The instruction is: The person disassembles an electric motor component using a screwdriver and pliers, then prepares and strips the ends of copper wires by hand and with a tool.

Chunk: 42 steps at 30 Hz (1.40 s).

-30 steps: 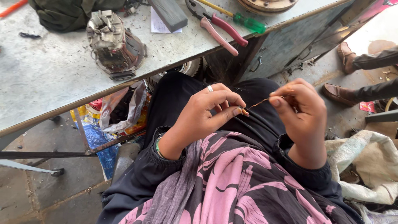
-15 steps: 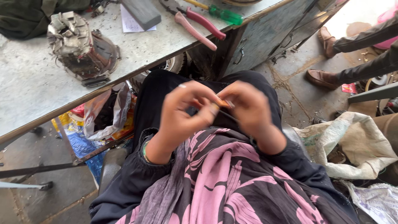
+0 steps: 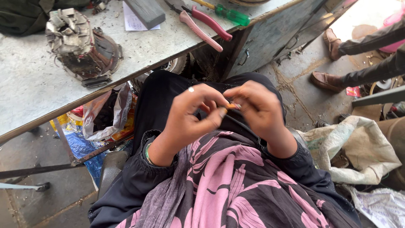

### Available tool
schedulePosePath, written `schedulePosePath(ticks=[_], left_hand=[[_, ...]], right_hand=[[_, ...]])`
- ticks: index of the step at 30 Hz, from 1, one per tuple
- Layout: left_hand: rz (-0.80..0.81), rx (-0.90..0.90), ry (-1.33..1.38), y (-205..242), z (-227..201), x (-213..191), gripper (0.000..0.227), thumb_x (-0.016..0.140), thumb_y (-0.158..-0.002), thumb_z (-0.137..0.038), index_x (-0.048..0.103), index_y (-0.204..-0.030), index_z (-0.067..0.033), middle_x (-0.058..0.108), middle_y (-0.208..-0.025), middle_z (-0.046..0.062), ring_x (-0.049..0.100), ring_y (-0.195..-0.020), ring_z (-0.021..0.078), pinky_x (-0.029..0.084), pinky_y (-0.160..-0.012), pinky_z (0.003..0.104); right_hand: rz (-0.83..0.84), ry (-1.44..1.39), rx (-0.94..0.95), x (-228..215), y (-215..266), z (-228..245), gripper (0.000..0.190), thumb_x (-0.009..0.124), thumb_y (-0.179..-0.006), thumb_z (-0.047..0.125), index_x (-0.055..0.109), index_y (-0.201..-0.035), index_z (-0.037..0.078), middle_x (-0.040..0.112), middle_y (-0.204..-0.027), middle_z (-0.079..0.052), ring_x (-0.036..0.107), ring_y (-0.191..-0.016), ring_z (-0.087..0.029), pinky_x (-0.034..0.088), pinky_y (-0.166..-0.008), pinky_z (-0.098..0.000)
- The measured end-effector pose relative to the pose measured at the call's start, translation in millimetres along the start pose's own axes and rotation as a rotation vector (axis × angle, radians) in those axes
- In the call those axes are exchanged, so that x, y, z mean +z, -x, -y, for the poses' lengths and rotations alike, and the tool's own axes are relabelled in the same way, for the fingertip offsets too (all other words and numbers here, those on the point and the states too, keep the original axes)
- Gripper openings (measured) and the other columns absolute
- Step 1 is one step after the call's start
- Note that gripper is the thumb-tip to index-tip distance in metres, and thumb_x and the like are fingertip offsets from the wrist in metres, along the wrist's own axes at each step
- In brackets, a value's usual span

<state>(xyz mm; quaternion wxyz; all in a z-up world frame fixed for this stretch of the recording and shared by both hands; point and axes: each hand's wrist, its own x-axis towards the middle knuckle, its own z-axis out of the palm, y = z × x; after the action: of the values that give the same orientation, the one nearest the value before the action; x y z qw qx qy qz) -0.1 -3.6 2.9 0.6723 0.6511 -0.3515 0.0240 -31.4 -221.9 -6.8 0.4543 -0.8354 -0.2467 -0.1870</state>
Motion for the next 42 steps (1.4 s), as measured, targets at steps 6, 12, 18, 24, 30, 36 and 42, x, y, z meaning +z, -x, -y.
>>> schedulePosePath(ticks=[6, 12, 18, 24, 30, 36, 42], left_hand=[[-0.163, 0.027, -0.171, -1.3, 4.4, -0.4, 0.018, 0.073, -0.091, 0.001, 0.068, -0.106, -0.0066, 0.066, -0.096, 0.001, 0.064, -0.077, 0.0056, 0.054, -0.067, 0.022], [0.002, -0.087, -0.014, -3.8, 2.5, -1.6, 0.016, 0.073, -0.091, -0.001, 0.069, -0.107, -0.0048, 0.069, -0.102, 0.002, 0.072, -0.089, 0.0086, 0.061, -0.075, 0.023], [0.051, -0.073, 0.157, -0.8, 14.7, -3.7, 0.012, 0.076, -0.098, -0.007, 0.074, -0.110, -0.0047, 0.073, -0.117, 0.006, 0.072, -0.105, 0.0118, 0.063, -0.087, 0.024], [0.110, -0.276, 0.591, 0.6, 21.6, 0.1, 0.041, 0.075, -0.092, -0.003, 0.062, -0.131, -0.0080, 0.066, -0.107, 0.001, 0.065, -0.095, 0.0068, 0.054, -0.087, 0.021], [0.159, -0.216, 0.487, 2.1, 26.7, 1.0, 0.020, 0.073, -0.097, 0.001, 0.070, -0.117, 0.0018, 0.060, -0.109, 0.002, 0.065, -0.098, 0.0078, 0.055, -0.087, 0.022], [0.046, -0.181, 0.590, 3.4, 33.3, 3.9, 0.018, 0.075, -0.094, 0.005, 0.065, -0.107, -0.0004, 0.060, -0.114, 0.002, 0.065, -0.103, 0.0082, 0.056, -0.092, 0.022], [-0.050, -0.267, 0.848, 4.4, 38.4, 7.2, 0.018, 0.076, -0.094, 0.003, 0.065, -0.108, -0.0026, 0.071, -0.112, 0.009, 0.070, -0.106, 0.0144, 0.058, -0.096, 0.027]], right_hand=[[0.147, -0.140, 0.004, 9.5, -0.9, 3.5, 0.023, 0.081, -0.084, 0.004, 0.068, -0.101, -0.002, 0.058, -0.082, -0.007, 0.051, -0.063, -0.009, 0.038, -0.055, -0.0243], [0.081, -0.185, 0.055, 2.0, 5.2, 2.4, 0.014, 0.078, -0.090, 0.005, 0.068, -0.099, 0.000, 0.061, -0.086, -0.008, 0.053, -0.068, -0.011, 0.040, -0.061, -0.0259], [0.099, -0.179, -0.021, -3.3, 2.4, 2.9, 0.015, 0.076, -0.094, 0.009, 0.065, -0.100, 0.001, 0.063, -0.094, -0.010, 0.057, -0.080, -0.014, 0.044, -0.068, -0.0269], [0.167, -0.238, -0.003, -6.5, 6.0, 3.7, 0.016, 0.075, -0.093, 0.012, 0.064, -0.099, 0.001, 0.060, -0.095, -0.008, 0.055, -0.075, -0.012, 0.042, -0.065, -0.0254], [0.178, -0.308, 0.008, -8.0, 8.9, 6.1, 0.014, 0.074, -0.096, 0.011, 0.063, -0.099, 0.002, 0.060, -0.098, -0.007, 0.055, -0.079, -0.012, 0.043, -0.068, -0.0247], [0.066, -0.231, -0.012, -12.3, 8.0, 15.4, 0.012, 0.074, -0.096, 0.006, 0.064, -0.101, 0.001, 0.064, -0.099, -0.008, 0.061, -0.082, -0.011, 0.048, -0.071, -0.0250], [0.064, 0.006, -0.095, -9.3, 3.3, 23.0, 0.017, 0.082, -0.085, 0.006, 0.068, -0.095, 0.001, 0.065, -0.093, -0.008, 0.058, -0.066, -0.010, 0.045, -0.059, -0.0241]])
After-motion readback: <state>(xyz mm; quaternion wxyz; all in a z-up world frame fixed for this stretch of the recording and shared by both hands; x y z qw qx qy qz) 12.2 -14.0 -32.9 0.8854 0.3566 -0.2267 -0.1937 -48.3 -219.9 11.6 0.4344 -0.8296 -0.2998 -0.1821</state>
